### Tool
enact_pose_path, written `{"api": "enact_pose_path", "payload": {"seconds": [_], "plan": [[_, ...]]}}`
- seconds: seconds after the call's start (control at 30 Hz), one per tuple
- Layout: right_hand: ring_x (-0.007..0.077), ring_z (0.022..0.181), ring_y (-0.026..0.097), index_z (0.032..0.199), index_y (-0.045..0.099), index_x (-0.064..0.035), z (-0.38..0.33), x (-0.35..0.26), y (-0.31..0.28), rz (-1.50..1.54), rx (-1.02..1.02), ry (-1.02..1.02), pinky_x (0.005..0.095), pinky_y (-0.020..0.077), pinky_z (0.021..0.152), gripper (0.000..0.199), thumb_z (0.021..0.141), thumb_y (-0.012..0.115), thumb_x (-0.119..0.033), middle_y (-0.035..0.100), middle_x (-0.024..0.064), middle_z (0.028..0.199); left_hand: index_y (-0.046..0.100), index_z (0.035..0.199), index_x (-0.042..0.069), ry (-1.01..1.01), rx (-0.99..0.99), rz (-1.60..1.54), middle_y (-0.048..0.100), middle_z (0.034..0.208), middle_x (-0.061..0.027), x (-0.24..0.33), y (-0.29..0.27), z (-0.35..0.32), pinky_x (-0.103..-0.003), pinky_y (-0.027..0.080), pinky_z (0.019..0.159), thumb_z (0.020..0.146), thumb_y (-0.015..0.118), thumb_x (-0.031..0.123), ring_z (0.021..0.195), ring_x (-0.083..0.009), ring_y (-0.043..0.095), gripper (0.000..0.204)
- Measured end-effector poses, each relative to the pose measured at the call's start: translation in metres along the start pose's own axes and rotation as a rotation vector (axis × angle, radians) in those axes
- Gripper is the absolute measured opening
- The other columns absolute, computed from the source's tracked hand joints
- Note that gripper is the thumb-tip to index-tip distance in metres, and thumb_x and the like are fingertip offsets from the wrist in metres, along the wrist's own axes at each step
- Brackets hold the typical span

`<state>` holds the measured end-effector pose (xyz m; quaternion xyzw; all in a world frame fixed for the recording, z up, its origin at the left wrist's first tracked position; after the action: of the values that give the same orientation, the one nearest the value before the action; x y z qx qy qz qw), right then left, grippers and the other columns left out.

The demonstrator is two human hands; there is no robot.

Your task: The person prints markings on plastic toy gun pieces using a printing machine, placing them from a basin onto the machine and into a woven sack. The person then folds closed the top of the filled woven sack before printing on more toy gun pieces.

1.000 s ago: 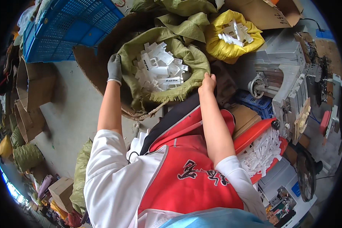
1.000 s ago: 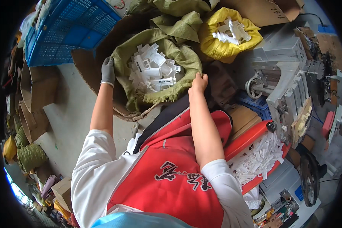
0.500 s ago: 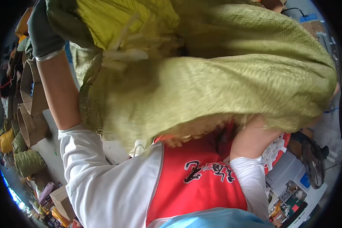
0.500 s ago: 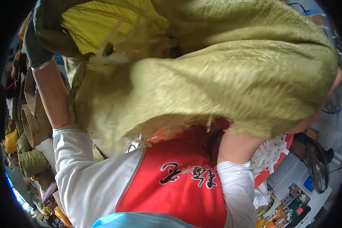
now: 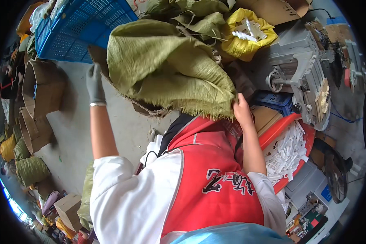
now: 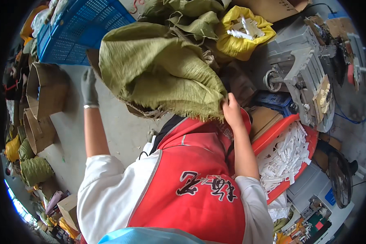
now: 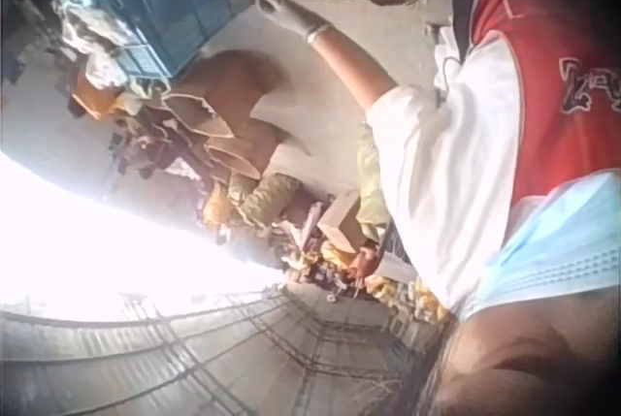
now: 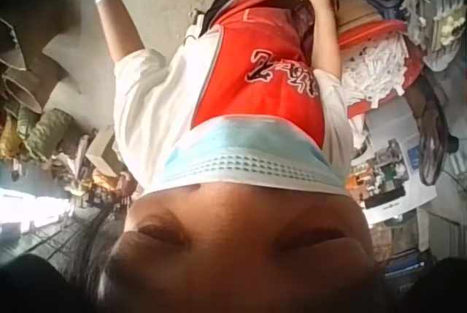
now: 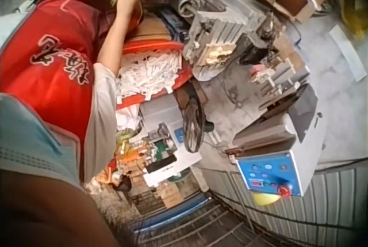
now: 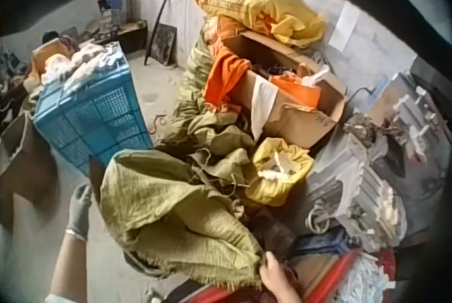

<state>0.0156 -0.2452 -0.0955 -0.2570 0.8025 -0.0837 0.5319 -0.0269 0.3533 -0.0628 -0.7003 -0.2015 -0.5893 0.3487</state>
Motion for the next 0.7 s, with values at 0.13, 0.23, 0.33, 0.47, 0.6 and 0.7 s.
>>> {"api": "enact_pose_path", "payload": {"seconds": [0.13,0.23,0.33,0.47,0.6,0.7], "plan": [[0.0341,0.116,0.060,0.140,0.046,-0.0026,-0.005,-0.039,-0.020,-0.403,0.130,-0.215,0.0415,0.0483,0.097,0.057,0.091,0.068,-0.021,0.060,0.0210,0.128,0.049,0.137,0.004,-0.106,0.103,-0.072,0.053,0.129,-0.0041,-0.062,0.004,-0.079,-0.032,0.039,0.099,0.099,0.060,0.043,0.115,-0.0140,0.048,0.056],[0.0365,0.119,0.059,0.140,0.046,-0.0017,0.024,-0.089,-0.010,-0.300,0.187,-0.530,0.0426,0.0476,0.099,0.064,0.089,0.072,-0.031,0.060,0.0222,0.129,0.037,0.147,-0.001,-0.173,0.006,-0.153,0.049,0.142,-0.0137,-0.090,0.041,-0.119,-0.035,0.036,0.111,0.097,0.066,0.033,0.131,-0.0228,0.046,0.067],[0.0357,0.120,0.059,0.135,0.052,-0.0001,0.105,-0.095,0.035,-0.074,0.017,-0.406,0.0397,0.0454,0.102,0.063,0.092,0.068,-0.042,0.059,0.0228,0.132,0.032,0.148,-0.005,-0.074,-0.113,-0.034,0.051,0.139,-0.0170,-0.095,0.076,-0.112,-0.035,0.040,0.108,0.085,0.079,0.013,0.125,-0.0254,0.052,0.081],[0.0340,0.116,0.062,0.134,0.055,-0.0044,0.175,-0.105,0.084,-0.095,-0.161,-0.241,0.0382,0.0472,0.099,0.059,0.091,0.065,-0.044,0.064,0.0227,0.125,0.033,0.148,-0.007,-0.015,-0.105,0.219,0.045,0.146,-0.0202,-0.107,0.094,-0.101,-0.036,0.040,0.109,0.076,0.086,0.021,0.132,-0.0295,0.048,0.093],[0.0313,0.100,0.069,0.111,0.072,-0.0148,0.097,-0.093,0.137,-0.915,-0.677,-0.509,0.0418,0.0524,0.089,0.030,0.083,0.065,-0.022,0.073,0.0121,0.103,0.042,0.145,-0.003,0.008,-0.102,0.259,0.054,0.139,-0.0188,-0.118,0.091,-0.100,-0.034,0.045,0.102,0.083,0.079,0.020,0.121,-0.0256,0.057,0.077],[0.0262,0.098,0.070,0.113,0.074,-0.0171,0.022,-0.065,0.126,-0.823,-1.171,-0.331,0.0384,0.0533,0.089,0.032,0.081,0.070,-0.019,0.074,0.0099,0.103,0.056,0.134,-0.002,-0.197,-0.194,0.077,0.068,0.121,-0.0131,-0.141,0.091,-0.097,-0.031,0.048,0.093,0.091,0.069,0.015,0.106,-0.0185,0.063,0.048]]}}
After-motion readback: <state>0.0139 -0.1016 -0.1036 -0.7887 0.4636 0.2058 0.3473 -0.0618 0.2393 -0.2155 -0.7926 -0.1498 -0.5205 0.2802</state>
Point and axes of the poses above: each hand's wrist, its own z-axis towards the middle knuckle, its own y-axis out of the palm, x = y × z, the point moved 10 cm from there along z, towards the middle knuckle
